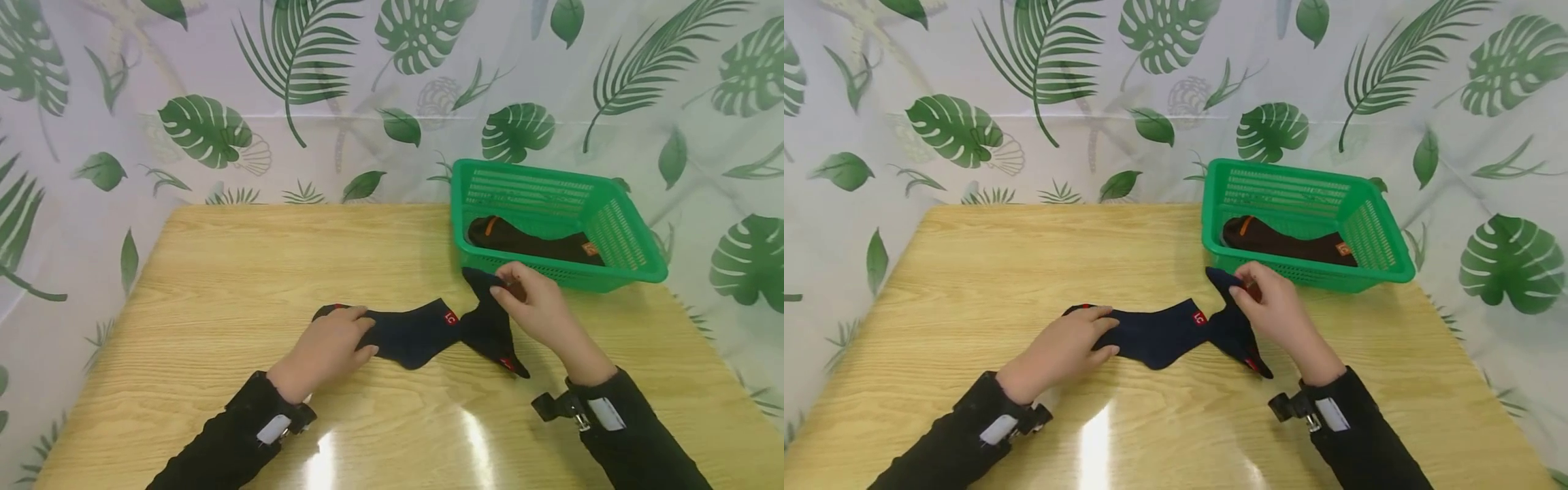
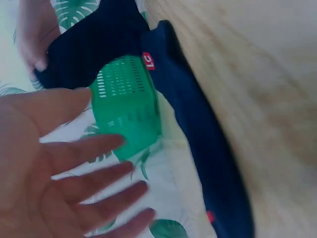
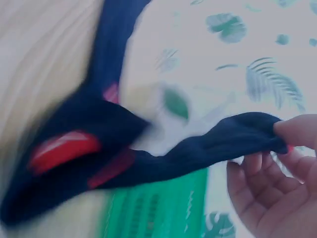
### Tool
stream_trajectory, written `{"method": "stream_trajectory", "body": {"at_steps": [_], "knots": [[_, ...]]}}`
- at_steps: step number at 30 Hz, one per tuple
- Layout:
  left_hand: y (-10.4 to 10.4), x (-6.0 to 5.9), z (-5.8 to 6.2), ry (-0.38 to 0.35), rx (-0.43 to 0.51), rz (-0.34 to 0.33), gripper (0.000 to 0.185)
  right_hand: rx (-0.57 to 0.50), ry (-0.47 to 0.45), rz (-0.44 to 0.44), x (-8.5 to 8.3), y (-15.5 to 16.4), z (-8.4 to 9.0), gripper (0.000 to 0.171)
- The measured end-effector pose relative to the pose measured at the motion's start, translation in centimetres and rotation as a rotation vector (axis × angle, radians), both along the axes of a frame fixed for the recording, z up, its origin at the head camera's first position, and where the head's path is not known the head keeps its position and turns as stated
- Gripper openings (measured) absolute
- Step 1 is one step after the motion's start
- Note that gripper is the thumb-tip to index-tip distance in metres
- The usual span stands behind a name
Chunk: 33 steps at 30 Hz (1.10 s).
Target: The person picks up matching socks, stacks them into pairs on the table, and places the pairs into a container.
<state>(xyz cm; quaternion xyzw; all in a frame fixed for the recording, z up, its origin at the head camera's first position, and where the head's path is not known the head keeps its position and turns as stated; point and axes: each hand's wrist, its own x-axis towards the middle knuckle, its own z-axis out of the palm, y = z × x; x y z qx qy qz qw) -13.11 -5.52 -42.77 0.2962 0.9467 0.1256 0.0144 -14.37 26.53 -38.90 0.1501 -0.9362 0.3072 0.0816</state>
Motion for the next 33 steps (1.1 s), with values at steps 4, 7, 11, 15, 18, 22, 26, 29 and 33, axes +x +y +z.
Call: {"method": "stream_trajectory", "body": {"at_steps": [4, 7, 11, 15, 18, 22, 26, 29, 33], "knots": [[0.7, -0.4, 1.3, 0.034, 0.193, -0.098, 0.057, -0.187, -0.010, 0.061, 0.8, -1.8, 1.5, 0.018], [1.8, -0.5, 2.2, -0.004, 0.409, -0.114, 0.072, -0.257, 0.004, 0.167, 1.4, -3.6, 2.1, 0.013], [3.4, -0.5, 2.9, -0.044, 0.662, -0.127, 0.063, -0.248, 0.002, 0.326, 2.0, -6.0, 1.7, 0.015], [4.3, -0.6, 3.0, -0.003, 0.770, -0.133, 0.022, -0.098, -0.088, 0.320, 2.2, -7.0, 0.0, 0.043], [4.3, -0.5, 3.0, -0.013, 0.835, -0.129, 0.012, 0.076, -0.168, 0.279, 2.2, -6.5, -1.9, 0.055], [3.7, -0.3, 3.4, -0.038, 0.941, -0.114, 0.012, 0.193, -0.207, 0.242, 1.9, -4.9, -3.3, 0.023], [2.4, -0.8, 3.6, -0.054, 1.009, -0.073, 0.012, 0.195, -0.224, 0.201, 1.5, -3.0, -2.9, 0.013], [0.9, -1.4, 3.6, -0.086, 1.029, -0.013, 0.011, 0.146, -0.246, 0.155, 1.3, -1.7, -1.8, 0.009], [-1.5, -2.1, 3.5, -0.137, 1.016, 0.121, 0.015, -0.067, -0.238, 0.064, 1.0, -0.5, 0.0, 0.012]]}}
